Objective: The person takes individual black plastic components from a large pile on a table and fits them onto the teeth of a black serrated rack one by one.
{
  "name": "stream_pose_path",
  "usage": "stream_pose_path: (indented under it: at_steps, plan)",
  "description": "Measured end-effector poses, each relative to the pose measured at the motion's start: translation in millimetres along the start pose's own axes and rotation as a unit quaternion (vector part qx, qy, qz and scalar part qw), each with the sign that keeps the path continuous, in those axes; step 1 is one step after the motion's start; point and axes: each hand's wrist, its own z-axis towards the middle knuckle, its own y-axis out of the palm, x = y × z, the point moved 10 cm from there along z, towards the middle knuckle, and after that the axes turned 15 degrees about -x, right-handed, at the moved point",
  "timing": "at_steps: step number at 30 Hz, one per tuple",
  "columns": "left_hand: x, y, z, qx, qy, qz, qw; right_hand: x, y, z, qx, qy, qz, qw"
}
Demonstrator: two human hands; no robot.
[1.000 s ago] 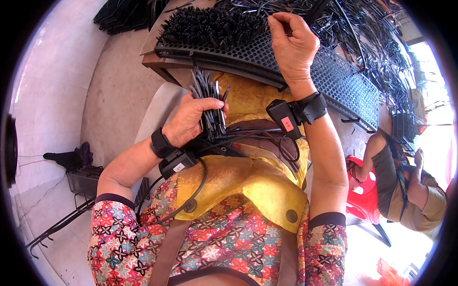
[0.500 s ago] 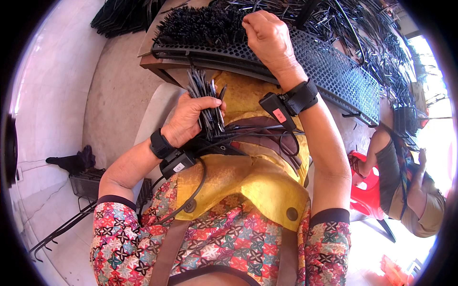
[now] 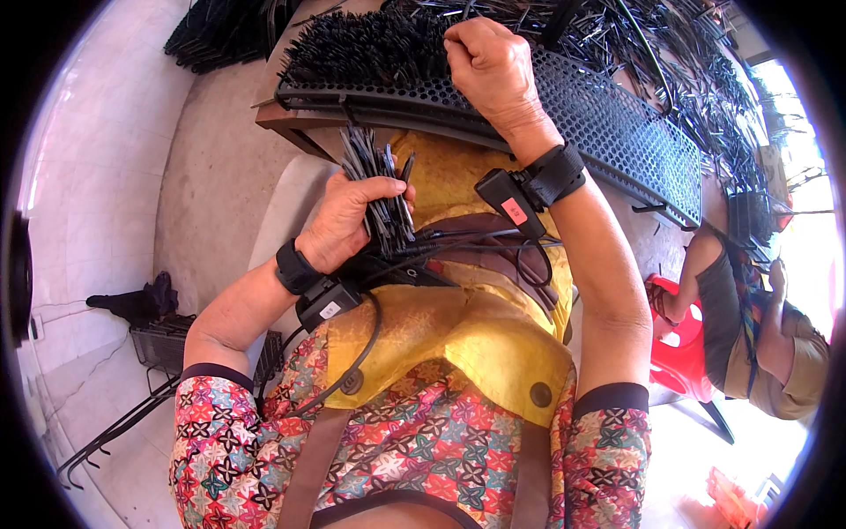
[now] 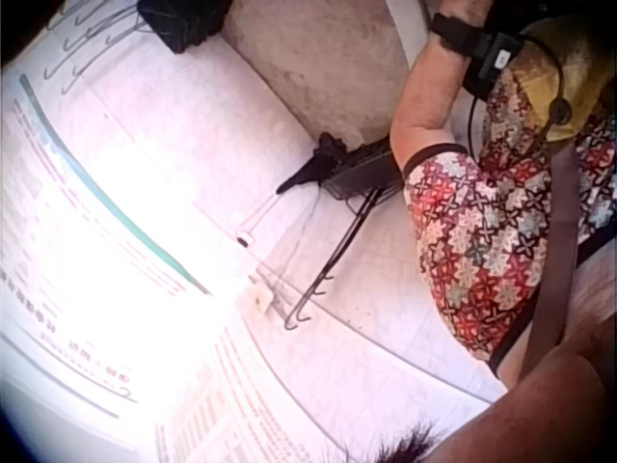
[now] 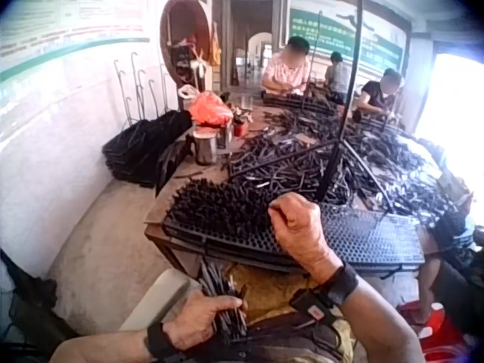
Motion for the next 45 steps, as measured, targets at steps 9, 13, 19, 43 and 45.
stream_pose_path:
  at_steps: [9, 13, 19, 43, 45]
  plan:
    - [-3, 1, 3, -0.005, 0.001, -0.023, 1.0, -5, -6, -12, 0.022, -0.01, -0.004, 1.0]
    - [-1, 4, 1, 0.001, -0.007, -0.018, 1.0, -12, 4, 4, -0.053, -0.048, -0.043, 0.997]
    - [0, 5, 1, -0.019, -0.009, 0.017, 1.0, 19, 26, 4, -0.091, 0.006, -0.073, 0.993]
    - [8, 0, 4, 0.027, 0.037, 0.039, 0.998, -5, 65, -121, -0.171, 0.368, 0.371, 0.835]
    - [13, -2, 3, 0.05, 0.044, -0.008, 0.998, 0, 56, -124, -0.102, 0.364, 0.42, 0.825]
